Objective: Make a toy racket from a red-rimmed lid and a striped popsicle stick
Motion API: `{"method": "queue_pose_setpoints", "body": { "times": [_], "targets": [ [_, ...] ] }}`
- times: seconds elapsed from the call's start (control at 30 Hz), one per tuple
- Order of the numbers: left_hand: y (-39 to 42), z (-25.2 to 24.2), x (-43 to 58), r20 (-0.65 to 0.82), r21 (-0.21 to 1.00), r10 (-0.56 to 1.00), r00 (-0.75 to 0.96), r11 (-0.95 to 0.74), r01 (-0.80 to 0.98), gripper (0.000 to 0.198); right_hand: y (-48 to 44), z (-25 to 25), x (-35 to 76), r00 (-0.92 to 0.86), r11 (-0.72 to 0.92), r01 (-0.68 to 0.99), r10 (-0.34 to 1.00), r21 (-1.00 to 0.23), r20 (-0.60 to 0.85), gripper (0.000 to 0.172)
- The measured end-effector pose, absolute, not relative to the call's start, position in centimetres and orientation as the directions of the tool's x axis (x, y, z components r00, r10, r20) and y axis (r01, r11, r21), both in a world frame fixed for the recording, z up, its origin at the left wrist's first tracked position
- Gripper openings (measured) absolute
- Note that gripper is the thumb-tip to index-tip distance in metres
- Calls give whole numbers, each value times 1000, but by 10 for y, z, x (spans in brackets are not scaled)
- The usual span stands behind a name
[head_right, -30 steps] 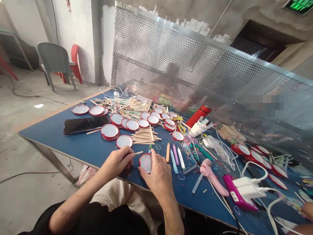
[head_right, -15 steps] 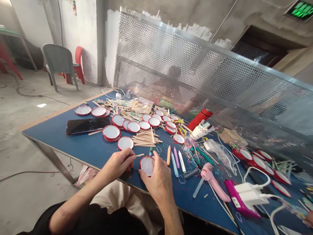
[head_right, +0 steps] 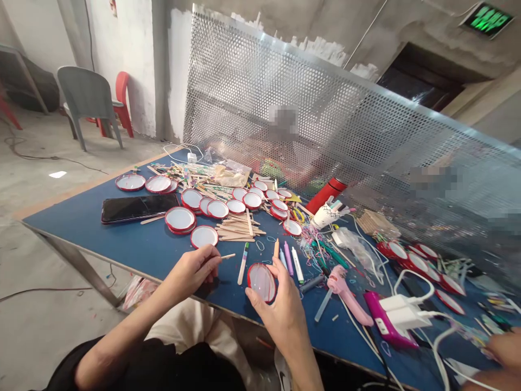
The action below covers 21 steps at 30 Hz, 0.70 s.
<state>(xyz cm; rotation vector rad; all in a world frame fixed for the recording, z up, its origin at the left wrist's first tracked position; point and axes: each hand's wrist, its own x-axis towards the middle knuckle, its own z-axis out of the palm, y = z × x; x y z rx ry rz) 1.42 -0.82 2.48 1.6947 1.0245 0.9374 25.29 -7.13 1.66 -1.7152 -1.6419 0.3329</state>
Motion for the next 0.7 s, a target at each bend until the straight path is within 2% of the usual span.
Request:
{"method": "queue_pose_setpoints", "body": {
  "times": [0.1, 0.2, 0.3, 0.37, 0.4, 0.47, 0.5, 0.57, 0.7],
  "targets": [
    [-7, 24, 14, 152, 943, 918, 367, -246, 225, 19, -78, 8, 262, 122, 57, 831, 952, -554, 280, 71],
    [-4, 21, 14, 160, 936, 918, 363, -258, 240, 21, -87, 6, 269, 46, 101, 876, 956, -471, 291, 70],
    [0, 18, 13, 179, 926, 920, 348, -277, 256, 23, -94, 13, 288, 52, 107, 917, 923, -385, 381, 50],
    [3, 17, 12, 182, 920, 921, 345, -283, 270, 24, -97, 19, 312, 139, -22, 965, 887, -262, 440, 35],
    [4, 17, 11, 186, 917, 919, 347, -289, 274, 24, -97, 22, 326, 185, -125, 979, 871, -160, 454, 31],
    [6, 16, 10, 190, 913, 916, 352, -297, 279, 25, -94, 27, 356, 298, -369, 923, 863, 108, 407, 27],
    [6, 16, 10, 190, 913, 917, 351, -297, 281, 26, -91, 28, 369, 333, -415, 897, 860, 152, 386, 23],
    [7, 16, 10, 188, 913, 916, 354, -296, 280, 26, -83, 28, 392, 371, -453, 870, 861, 195, 347, 20],
    [4, 17, 12, 183, 926, 924, 335, -277, 258, 22, -66, 22, 417, 372, -431, 881, 885, 196, 279, 12]
  ]
}}
